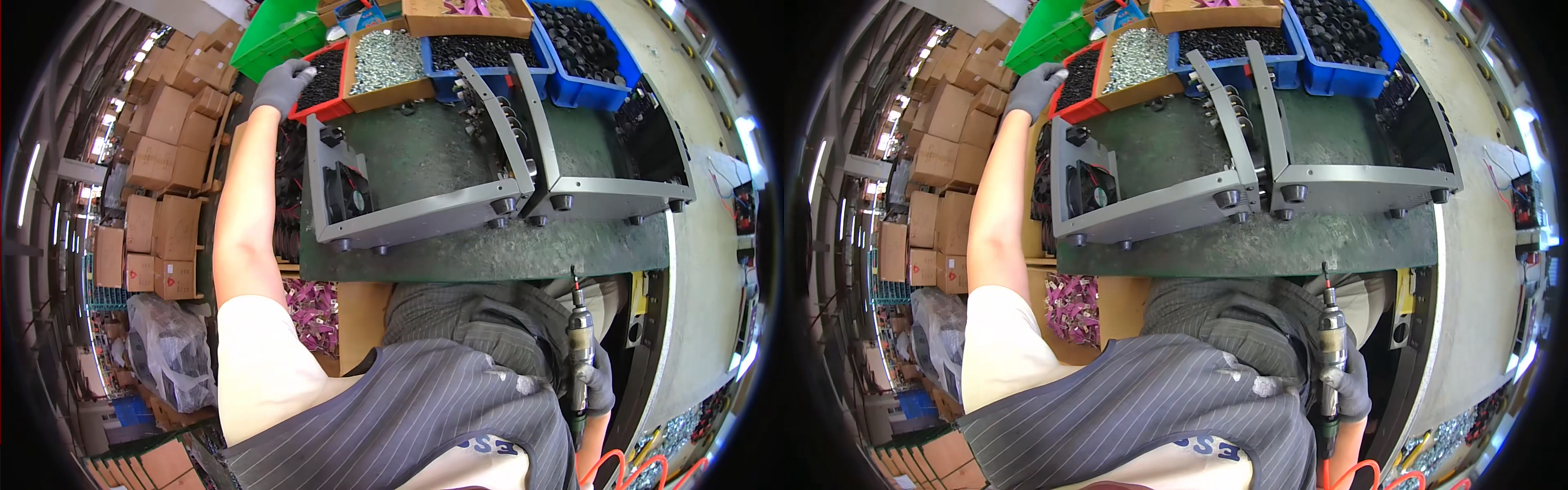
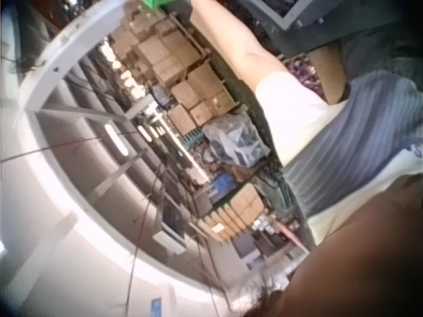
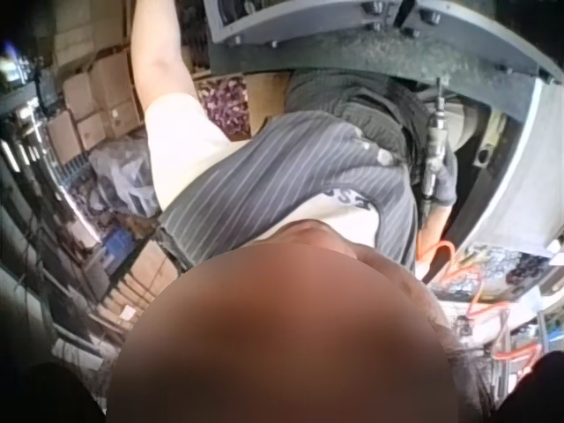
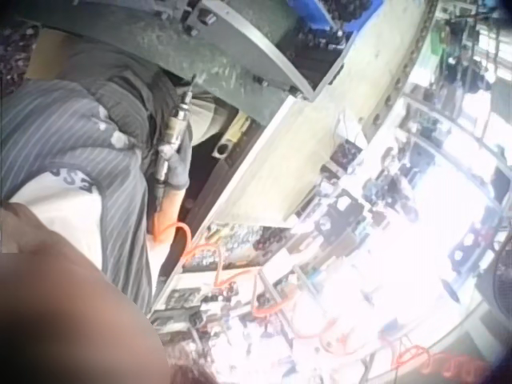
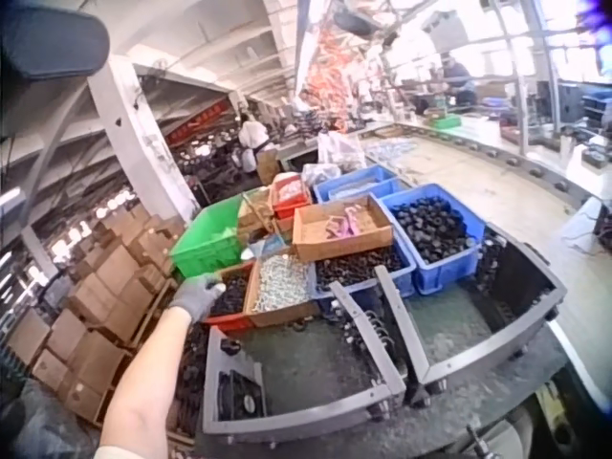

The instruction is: Assembling metal housing units and components using an electric screwdriver at a workshop station.

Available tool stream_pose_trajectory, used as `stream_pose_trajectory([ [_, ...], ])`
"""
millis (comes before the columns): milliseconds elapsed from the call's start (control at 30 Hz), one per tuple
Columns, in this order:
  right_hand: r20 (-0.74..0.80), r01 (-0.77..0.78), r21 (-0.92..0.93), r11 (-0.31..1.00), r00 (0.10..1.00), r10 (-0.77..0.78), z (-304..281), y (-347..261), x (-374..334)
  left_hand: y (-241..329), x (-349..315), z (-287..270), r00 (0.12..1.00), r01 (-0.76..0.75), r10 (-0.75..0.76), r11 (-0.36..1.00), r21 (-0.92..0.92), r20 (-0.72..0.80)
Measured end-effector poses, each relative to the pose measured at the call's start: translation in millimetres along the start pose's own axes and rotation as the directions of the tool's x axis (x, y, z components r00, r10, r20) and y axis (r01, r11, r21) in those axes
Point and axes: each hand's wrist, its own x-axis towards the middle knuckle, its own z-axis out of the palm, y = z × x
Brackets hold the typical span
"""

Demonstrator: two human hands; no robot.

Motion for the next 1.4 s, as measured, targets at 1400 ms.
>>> stream_pose_trajectory([
  [1400, 0.097, 0.298, -0.953, 0.062, 0.490, -0.866, -77.8, -203.5, 90.5, 85.7, -161.5, -89.3, 0.919, 0.179, 0.253, 0.412, -0.894, 0.301],
])
